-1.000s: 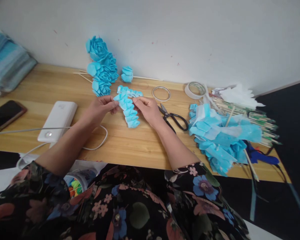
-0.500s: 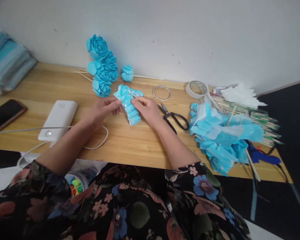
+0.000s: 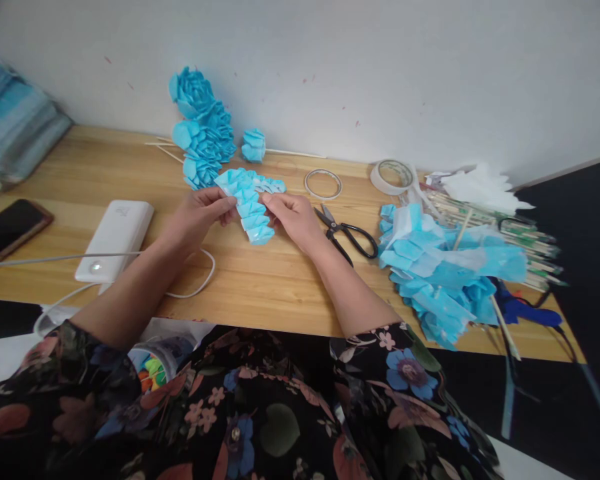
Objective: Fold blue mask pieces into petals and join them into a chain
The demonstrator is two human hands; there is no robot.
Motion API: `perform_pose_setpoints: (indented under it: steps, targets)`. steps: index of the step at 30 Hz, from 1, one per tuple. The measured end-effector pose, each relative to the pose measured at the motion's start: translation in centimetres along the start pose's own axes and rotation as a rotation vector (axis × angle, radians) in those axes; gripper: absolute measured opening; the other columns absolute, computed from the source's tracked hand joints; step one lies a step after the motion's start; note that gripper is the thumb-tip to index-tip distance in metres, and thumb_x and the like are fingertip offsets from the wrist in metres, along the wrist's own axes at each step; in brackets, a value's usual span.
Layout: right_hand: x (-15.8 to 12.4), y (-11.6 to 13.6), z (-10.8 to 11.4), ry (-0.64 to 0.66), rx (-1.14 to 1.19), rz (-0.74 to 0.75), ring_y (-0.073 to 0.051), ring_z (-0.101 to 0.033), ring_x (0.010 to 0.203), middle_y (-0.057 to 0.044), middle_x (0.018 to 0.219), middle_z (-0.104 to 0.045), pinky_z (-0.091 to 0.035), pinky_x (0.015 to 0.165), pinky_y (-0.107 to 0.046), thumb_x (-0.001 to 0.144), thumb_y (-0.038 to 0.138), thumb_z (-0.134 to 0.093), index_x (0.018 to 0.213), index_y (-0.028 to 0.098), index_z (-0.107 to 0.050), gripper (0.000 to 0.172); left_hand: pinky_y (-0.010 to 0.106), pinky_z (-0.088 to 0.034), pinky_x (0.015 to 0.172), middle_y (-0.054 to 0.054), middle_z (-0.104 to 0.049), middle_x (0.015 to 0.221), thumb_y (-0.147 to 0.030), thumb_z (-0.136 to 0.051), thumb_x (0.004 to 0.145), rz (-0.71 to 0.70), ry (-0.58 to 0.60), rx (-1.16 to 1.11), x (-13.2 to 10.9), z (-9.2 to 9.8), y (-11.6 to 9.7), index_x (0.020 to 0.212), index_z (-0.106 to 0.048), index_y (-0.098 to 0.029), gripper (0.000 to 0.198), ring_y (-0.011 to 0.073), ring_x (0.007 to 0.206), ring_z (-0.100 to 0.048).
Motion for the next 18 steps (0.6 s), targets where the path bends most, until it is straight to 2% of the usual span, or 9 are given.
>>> perform_pose_setpoints:
  steps: [5,9,14,18]
  targets:
    - [-0.1,0.1,-0.1,0.023,-0.067,0.027,-0.012,-0.054,0.064,0.002,0.067,-0.06,-0.045,0.062,-0.027,0.082,0.058,-0.073,0.073,0.022,-0.072,0.037,0.023,-0.045,0.056,0.002,-0.064,0.061,-0.046,-0.075,0.085,0.004,0.05,0.035,0.1,-0.5,0.1,0.062,-0.064,-0.017,0.037,0.0099,0.055,-0.053]
    - [-0.1,0.4,0.0,-0.005,-0.092,0.042,-0.011,-0.051,0.062,0.003,0.064,-0.058,-0.042,0.061,-0.027,0.083,0.053,-0.072,0.069,0.021,-0.068,0.035,0.024,-0.044,0.054,0.004,-0.063,0.059,-0.06,-0.069,0.088,0.017,0.11,0.069,0.2,-1.1,0.2,0.061,-0.065,-0.017,0.052,0.0113,0.055,-0.055]
    - [-0.1,0.6,-0.1,-0.004,-0.124,0.051,-0.012,-0.051,0.061,0.003,0.062,-0.055,-0.042,0.061,-0.027,0.084,0.056,-0.071,0.07,0.021,-0.067,0.037,0.023,-0.042,0.056,0.0,-0.062,0.061,-0.051,-0.083,0.075,0.044,0.121,0.095,0.0,-1.2,0.3,0.065,-0.065,-0.017,0.04,0.0092,0.055,-0.051]
    - [0.0,0.6,-0.1,-0.002,-0.099,0.047,-0.012,-0.054,0.062,0.001,0.064,-0.059,-0.045,0.061,-0.027,0.081,0.07,-0.071,0.067,0.021,-0.065,0.052,0.022,-0.041,0.056,-0.002,-0.058,0.059,-0.04,-0.079,0.077,0.036,0.093,0.079,0.0,-0.9,0.3,0.063,-0.063,-0.017,0.032,0.0081,0.055,-0.048]
Point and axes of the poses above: each hand's wrist, its own x-axis towards the middle knuckle, its own z-axis out of the back of the hand, y = z × x, the point moved 8 cm from there along x, towards the middle knuckle
